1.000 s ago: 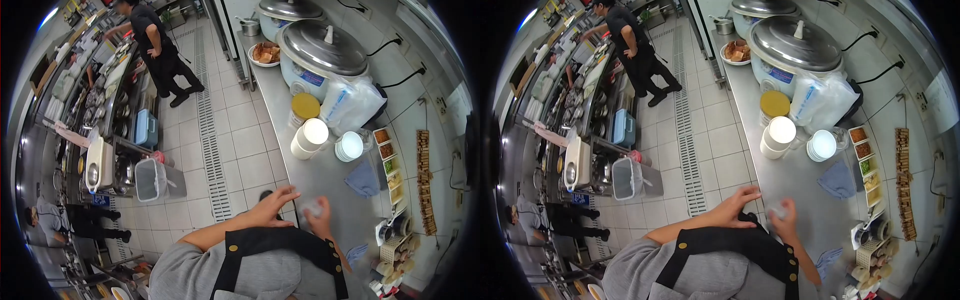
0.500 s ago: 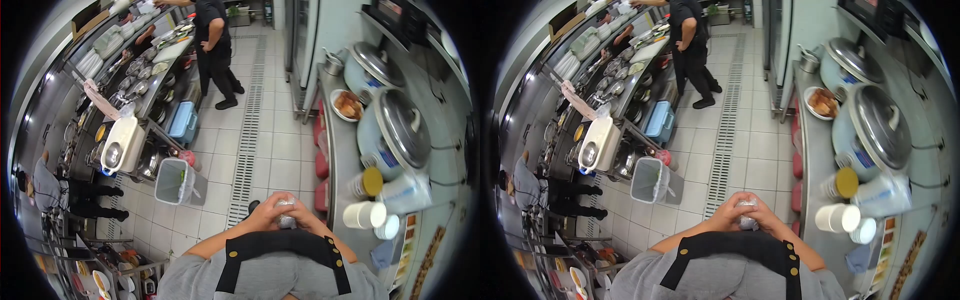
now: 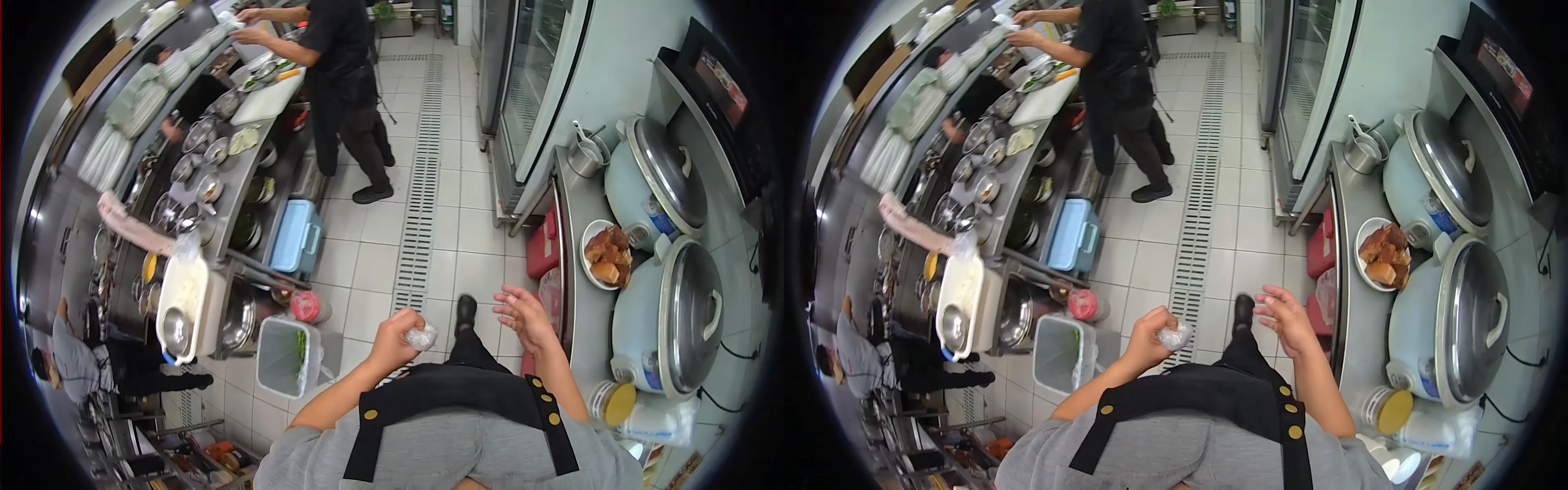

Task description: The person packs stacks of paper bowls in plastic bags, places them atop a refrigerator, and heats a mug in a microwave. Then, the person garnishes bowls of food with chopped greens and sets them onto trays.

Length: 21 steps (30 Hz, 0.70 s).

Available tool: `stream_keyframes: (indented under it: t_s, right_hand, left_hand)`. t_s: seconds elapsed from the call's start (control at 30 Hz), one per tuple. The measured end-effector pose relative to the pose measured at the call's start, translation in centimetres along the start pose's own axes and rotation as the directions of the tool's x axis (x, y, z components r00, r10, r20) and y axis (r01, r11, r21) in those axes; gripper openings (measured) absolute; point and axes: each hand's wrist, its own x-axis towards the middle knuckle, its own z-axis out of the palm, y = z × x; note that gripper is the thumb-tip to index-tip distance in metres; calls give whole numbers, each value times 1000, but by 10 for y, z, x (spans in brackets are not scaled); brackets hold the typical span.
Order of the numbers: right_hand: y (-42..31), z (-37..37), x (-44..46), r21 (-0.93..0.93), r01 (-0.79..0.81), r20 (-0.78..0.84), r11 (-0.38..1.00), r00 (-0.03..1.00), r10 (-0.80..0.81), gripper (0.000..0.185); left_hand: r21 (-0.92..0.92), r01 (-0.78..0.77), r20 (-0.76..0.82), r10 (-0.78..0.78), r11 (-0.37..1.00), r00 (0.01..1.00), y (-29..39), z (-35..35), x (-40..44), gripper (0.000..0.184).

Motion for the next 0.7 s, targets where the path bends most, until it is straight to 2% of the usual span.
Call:
stream_keyframes:
  t_s: [0.03,0.13,0.2,0.23,0.27,0.33,0.37,0.43,0.47,0.5,0.57,0.63,0.7]
  right_hand:
    - [-5,-17,21,23,11,-109,1000,994,-9,41]
    - [-33,-61,84,98,69,-249,993,967,-42,35]
    - [-50,-91,137,157,77,-285,985,958,-29,31]
    - [-63,-101,165,234,46,-285,971,958,23,30]
    - [-73,-108,188,317,10,-281,948,956,84,29]
    - [-108,-109,237,312,-7,-282,950,954,100,26]
    - [-127,-107,262,281,10,-251,960,966,63,24]
    - [-162,-101,309,246,12,-220,969,975,44,23]
    - [-177,-98,334,220,22,-191,975,981,21,23]
    - [-190,-96,357,195,32,-160,980,987,0,22]
    - [-215,-91,405,186,-5,-124,983,992,28,23]
    - [-235,-90,453,177,-36,-66,984,997,49,24]
    - [-244,-98,504,154,-68,-105,986,991,85,25]
  left_hand:
    - [9,10,10,-10,1000,1000,-10,6,23,24]
    - [28,2,34,-3,1000,999,-34,26,97,25]
    - [26,38,-64,-36,999,997,-49,41,157,25]
    - [34,141,-113,-136,989,984,-45,44,188,27]
    - [34,148,-99,-144,988,985,-48,44,217,27]
    - [33,185,-209,-175,982,962,-59,40,277,32]
    - [30,194,-202,-184,980,962,-62,34,306,32]
    - [188,111,-323,-45,976,945,-68,17,354,36]
    - [184,125,-322,-61,975,945,-78,11,373,36]
    - [161,159,-388,-86,974,918,-90,5,391,36]
    - [133,199,-456,-119,971,882,-120,-8,426,36]
    - [196,301,-538,-154,933,829,-156,-22,457,35]
    - [198,313,-547,-160,929,821,-193,-37,497,34]
